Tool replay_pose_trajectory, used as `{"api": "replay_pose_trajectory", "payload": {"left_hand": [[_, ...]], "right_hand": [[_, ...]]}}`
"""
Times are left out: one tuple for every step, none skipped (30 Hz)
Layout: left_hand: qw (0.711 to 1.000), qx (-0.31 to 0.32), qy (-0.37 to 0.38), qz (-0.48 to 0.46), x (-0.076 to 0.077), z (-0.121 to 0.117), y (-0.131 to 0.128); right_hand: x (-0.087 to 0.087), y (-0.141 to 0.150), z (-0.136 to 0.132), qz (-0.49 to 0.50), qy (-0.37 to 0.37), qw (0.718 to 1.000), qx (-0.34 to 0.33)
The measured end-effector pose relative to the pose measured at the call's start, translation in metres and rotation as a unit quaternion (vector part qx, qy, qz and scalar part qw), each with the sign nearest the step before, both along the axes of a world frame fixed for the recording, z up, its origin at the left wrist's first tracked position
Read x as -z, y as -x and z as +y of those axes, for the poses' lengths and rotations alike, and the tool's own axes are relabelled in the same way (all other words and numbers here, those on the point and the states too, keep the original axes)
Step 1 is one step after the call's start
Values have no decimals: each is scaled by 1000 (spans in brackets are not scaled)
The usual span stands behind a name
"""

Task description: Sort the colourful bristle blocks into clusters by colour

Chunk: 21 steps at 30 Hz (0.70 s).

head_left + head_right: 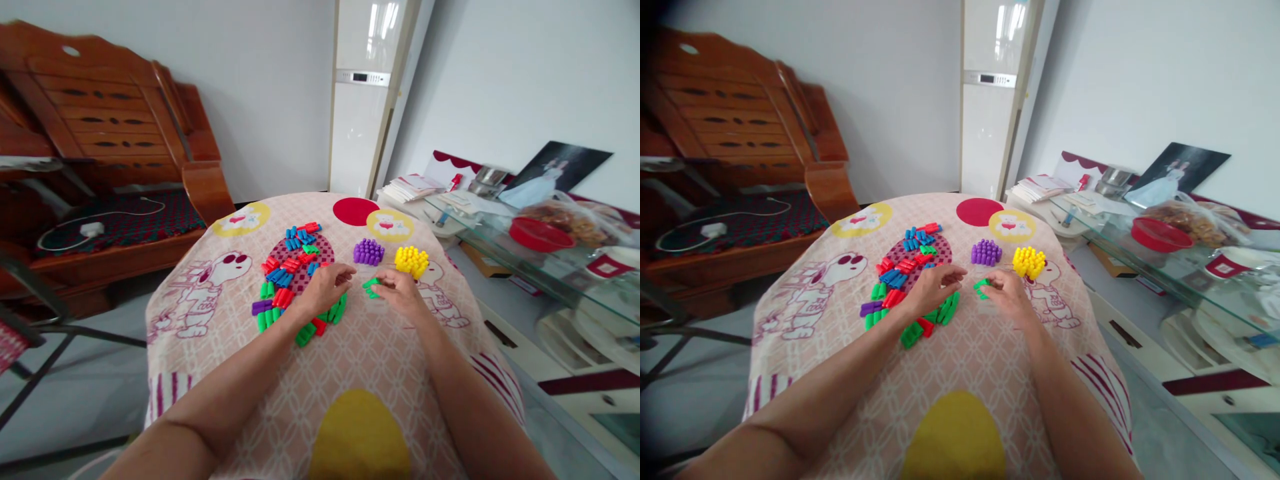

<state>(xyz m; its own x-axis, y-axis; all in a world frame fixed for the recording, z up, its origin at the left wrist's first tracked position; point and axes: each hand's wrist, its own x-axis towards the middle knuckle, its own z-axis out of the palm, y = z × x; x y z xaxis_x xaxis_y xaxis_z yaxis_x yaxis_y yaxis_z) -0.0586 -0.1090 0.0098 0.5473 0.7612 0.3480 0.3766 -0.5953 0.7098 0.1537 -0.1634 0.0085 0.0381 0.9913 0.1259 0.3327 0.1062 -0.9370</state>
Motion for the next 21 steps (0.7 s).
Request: {"api": "replay_pose_trajectory", "payload": {"left_hand": [[1000,-11,-15,24,1,4,3],[998,-19,-31,52,3,7,6],[995,-22,-44,84,6,10,9],[992,-18,-54,114,9,13,11],[988,-9,-60,139,12,15,13],[986,5,-62,157,14,16,15],[984,23,-61,169,15,16,16],[982,39,-58,175,15,16,17],[981,52,-56,177,15,16,18],[981,61,-54,177,14,15,19],[981,67,-52,177,12,15,19],[980,70,-49,178,10,14,20],[980,72,-45,179,8,13,20],[980,73,-41,181,6,13,20],[980,75,-35,182,4,12,20],[979,77,-29,185,3,11,20],[979,79,-24,188,1,11,19],[978,82,-18,189,0,10,19],[978,85,-12,188,-1,9,18],[979,88,-6,184,-2,8,17],[980,90,-1,178,-3,7,16]], "right_hand": [[-3,-8,0,-17,-12,1000,22],[-7,-17,0,-39,-19,998,47],[-10,-26,-1,-64,-24,995,76],[-12,-35,-1,-90,-27,990,107],[-13,-43,-1,-112,-30,984,136],[-13,-51,0,-127,-33,978,160],[-13,-57,0,-135,-36,974,179],[-11,-62,1,-137,-41,971,192],[-8,-66,3,-135,-48,969,203],[-6,-69,4,-131,-54,967,212],[-3,-71,6,-130,-60,965,220],[0,-72,7,-133,-65,963,224],[2,-73,7,-145,-67,961,227],[3,-73,7,-166,-64,958,227],[3,-74,7,-196,-55,953,225],[2,-75,6,-232,-39,946,225],[0,-76,4,-271,-21,936,226],[-3,-77,2,-309,-2,924,225],[-6,-79,0,-342,14,914,220],[-8,-82,-2,-367,27,905,211],[-11,-85,-4,-383,35,901,198]]}}
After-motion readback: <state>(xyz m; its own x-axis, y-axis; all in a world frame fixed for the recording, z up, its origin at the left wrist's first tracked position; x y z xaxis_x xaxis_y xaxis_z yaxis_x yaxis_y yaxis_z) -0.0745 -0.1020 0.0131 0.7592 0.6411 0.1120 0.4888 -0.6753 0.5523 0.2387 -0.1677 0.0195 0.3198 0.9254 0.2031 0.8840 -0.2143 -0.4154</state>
